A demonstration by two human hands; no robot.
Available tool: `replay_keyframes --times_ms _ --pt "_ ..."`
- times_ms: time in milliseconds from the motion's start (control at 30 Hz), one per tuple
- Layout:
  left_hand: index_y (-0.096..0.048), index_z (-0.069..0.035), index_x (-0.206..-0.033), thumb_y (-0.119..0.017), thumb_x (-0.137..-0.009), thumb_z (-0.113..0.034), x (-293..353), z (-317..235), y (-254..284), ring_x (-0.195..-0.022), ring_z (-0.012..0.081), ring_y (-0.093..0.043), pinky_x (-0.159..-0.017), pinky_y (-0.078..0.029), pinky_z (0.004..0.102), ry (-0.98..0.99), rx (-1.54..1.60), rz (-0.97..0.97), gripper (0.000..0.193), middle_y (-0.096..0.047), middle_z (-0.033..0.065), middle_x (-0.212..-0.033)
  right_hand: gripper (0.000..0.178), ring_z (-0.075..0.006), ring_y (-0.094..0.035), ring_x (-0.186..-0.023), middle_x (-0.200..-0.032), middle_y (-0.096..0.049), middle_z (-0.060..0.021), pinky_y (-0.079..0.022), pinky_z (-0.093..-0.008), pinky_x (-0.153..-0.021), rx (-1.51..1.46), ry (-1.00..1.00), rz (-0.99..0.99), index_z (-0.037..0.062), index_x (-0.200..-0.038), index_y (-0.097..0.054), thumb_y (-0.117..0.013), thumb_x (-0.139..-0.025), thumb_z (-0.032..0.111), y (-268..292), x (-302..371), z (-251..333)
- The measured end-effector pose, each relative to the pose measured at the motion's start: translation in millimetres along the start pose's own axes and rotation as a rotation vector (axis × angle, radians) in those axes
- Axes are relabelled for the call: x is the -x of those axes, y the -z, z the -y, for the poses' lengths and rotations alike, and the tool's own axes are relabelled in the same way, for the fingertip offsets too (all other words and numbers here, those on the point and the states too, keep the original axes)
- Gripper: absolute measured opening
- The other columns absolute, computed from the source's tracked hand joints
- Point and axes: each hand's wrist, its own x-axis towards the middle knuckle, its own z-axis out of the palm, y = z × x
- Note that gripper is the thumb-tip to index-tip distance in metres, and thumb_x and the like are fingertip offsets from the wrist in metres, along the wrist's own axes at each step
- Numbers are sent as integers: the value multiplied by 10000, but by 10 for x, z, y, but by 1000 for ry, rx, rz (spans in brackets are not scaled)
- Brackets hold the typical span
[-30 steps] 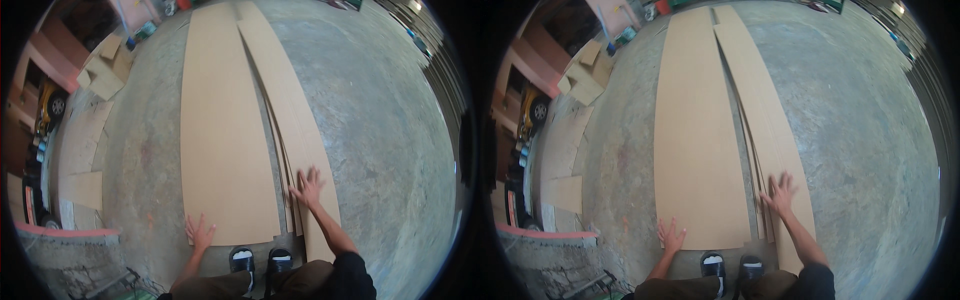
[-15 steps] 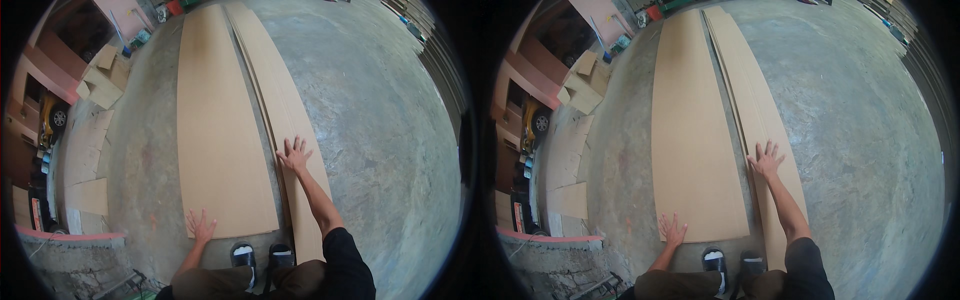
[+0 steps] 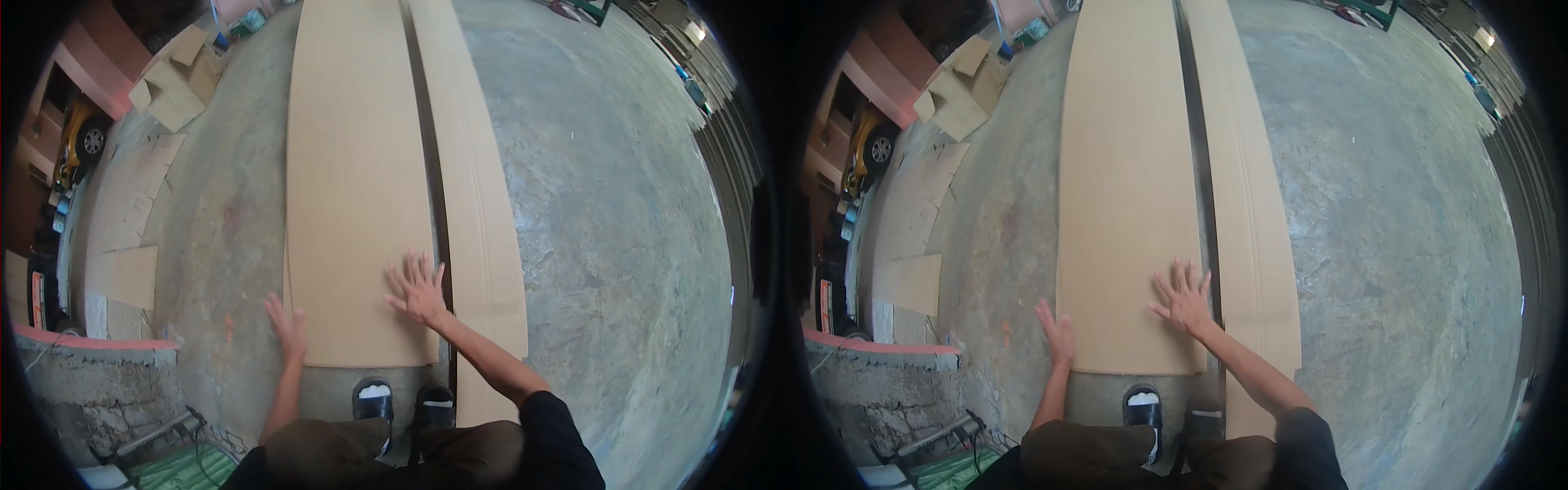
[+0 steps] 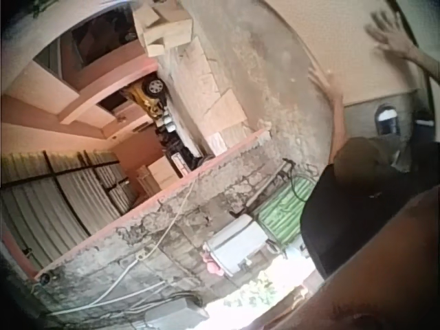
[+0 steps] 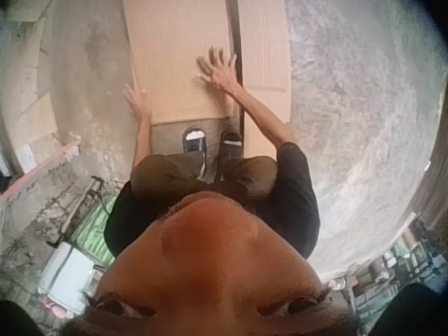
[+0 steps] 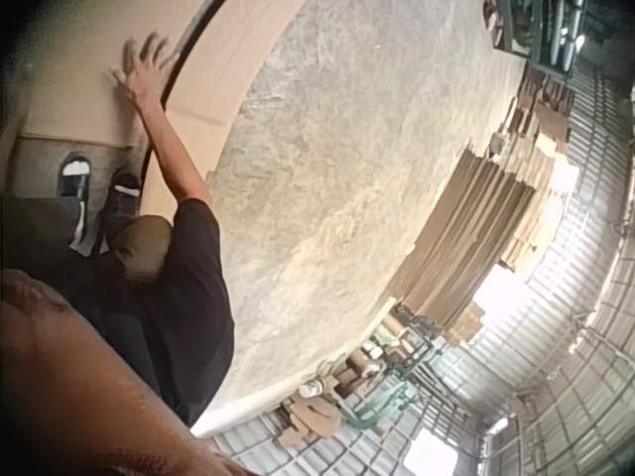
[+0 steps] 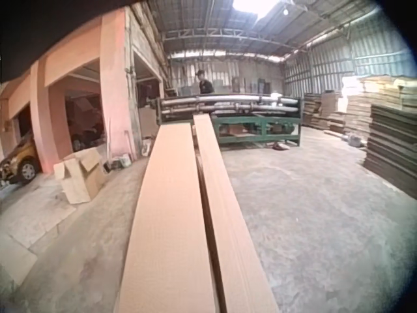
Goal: The person arranges two long sheets of cardboard on the floor and repeatedly places additional sheets on top of them, building two parallel stacks. The person uses both hands to align and smooth the cardboard sheets during the stacking process.
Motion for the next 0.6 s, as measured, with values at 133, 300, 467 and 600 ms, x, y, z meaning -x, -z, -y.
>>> replay_keyframes --times_ms 133,300,467,600 --pt "-277 -326 -1740 -760 -931 -606 301 105 -252 -1668 471 48 -1285 -50 712 36 -545 401 983 0 240 -1818 899 -534 48 -1649 -1835 -22 -143 -100 -911 -1157 18 79 289 436 -1708 -300 -481 -939 867 -269 338 -34" --pt "-300 -355 -1731 -783 -876 -674 257 204 -250 -1661 488 72 -1260 -34 758 14 -479 312 1032 25 256 -1812 881 -534 37 -1650 -1833 -22 -152 -167 -888 -1171 -18 65 366 403 -1710 -310 -552 -961 797 -180 160 -37" --pt "-302 -346 -1731 -775 -881 -675 24 370 -146 -1662 493 73 -1246 -30 781 -6 -537 338 1027 50 262 -1811 832 -503 -32 -1661 -1809 -51 -236 -235 -825 -1204 -95 21 285 276 -1718 -304 -626 -1014 582 -281 471 46" --pt "-305 -349 -1730 -772 -888 -666 -79 340 -171 -1662 498 55 -1239 -28 792 -39 -504 358 1013 64 263 -1810 847 -516 -57 -1655 -1793 -77 -280 -202 -795 -1232 -171 -22 270 213 -1699 -352 -689 -989 529 -286 772 24"
